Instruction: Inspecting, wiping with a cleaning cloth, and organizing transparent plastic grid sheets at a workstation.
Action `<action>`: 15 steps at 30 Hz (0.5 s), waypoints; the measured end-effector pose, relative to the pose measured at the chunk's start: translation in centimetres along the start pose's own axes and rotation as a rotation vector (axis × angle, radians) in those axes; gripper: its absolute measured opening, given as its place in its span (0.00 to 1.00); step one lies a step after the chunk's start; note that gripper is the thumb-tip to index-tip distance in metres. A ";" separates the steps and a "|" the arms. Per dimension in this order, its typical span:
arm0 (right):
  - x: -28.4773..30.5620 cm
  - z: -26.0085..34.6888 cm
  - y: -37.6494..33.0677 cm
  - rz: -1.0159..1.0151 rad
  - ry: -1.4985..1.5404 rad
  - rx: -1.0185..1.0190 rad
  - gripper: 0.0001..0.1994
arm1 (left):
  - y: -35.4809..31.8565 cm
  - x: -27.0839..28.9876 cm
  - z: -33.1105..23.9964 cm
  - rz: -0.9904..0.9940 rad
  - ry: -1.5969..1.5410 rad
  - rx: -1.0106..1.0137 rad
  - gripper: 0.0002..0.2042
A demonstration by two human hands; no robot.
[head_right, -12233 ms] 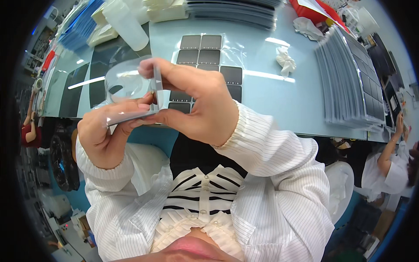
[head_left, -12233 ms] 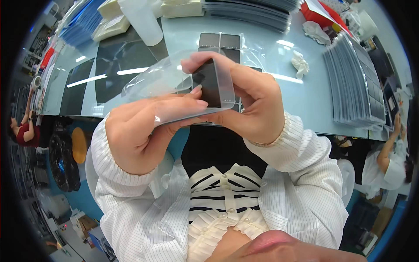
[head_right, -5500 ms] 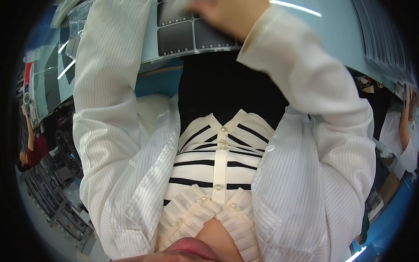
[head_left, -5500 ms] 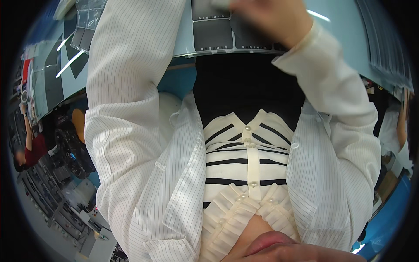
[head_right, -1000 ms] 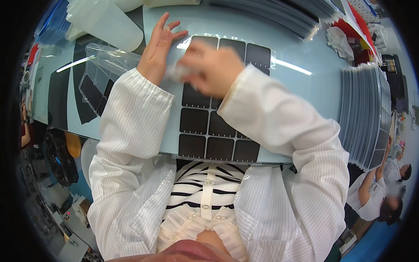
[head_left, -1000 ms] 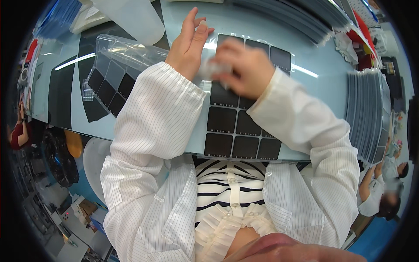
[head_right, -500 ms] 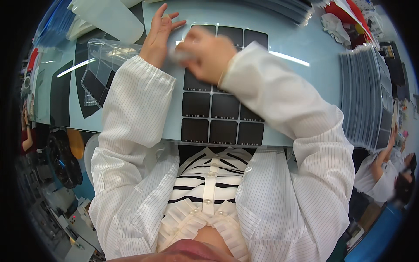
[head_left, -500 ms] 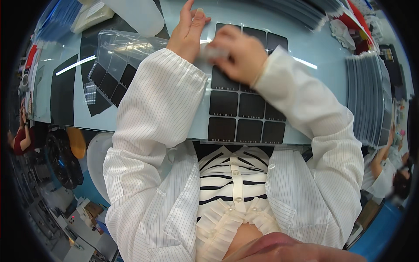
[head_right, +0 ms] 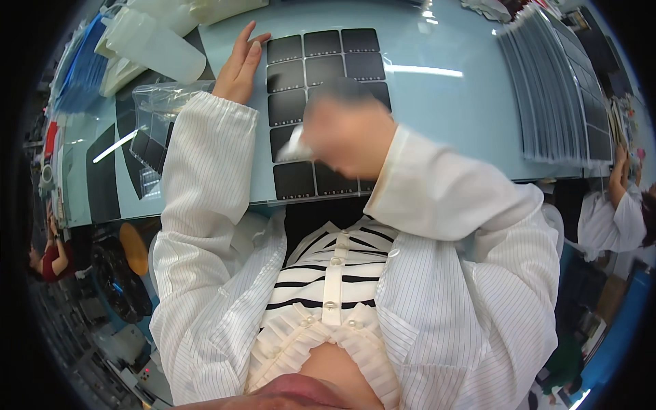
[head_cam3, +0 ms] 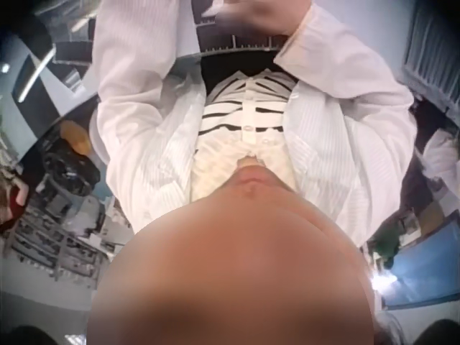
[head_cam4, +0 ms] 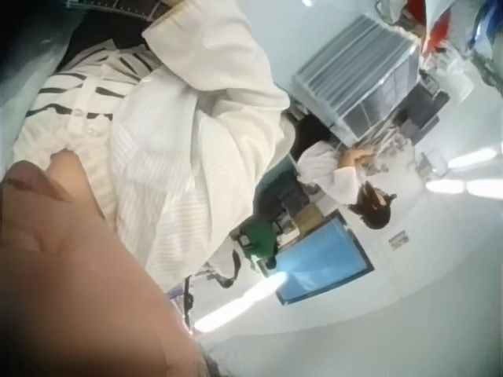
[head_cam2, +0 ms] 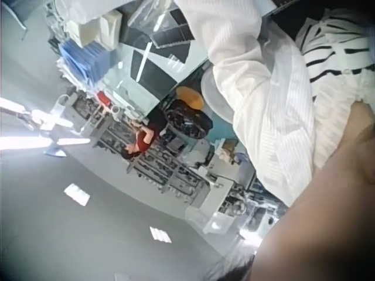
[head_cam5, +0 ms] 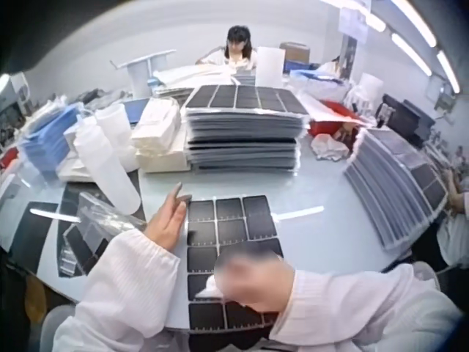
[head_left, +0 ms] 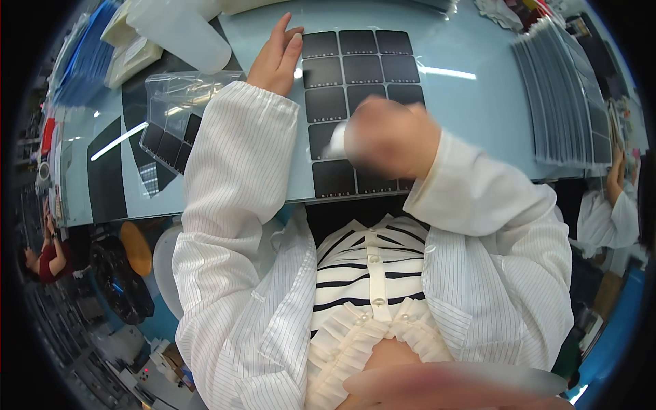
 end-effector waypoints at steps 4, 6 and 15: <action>8.3 -14.4 -2.7 -0.553 -0.454 -0.388 0.10 | 1.3 -1.1 -1.6 0.006 0.018 -0.095 0.28; 7.5 -13.6 -1.3 -0.495 -0.429 -0.410 0.12 | 1.1 -0.7 -1.0 -0.006 0.036 -0.082 0.28; 9.0 -16.6 -0.7 -0.556 -0.460 -0.535 0.12 | 2.1 -0.6 0.5 0.025 -0.025 -0.107 0.24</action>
Point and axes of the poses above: each hand's wrist, its own y-axis towards the middle knuckle, its own x-axis out of the back of the hand, z = x × y, the point moved 7 cm from there along y, towards the middle knuckle, and after that the axes turned 2 degrees about -y, right-handed, at the moved point
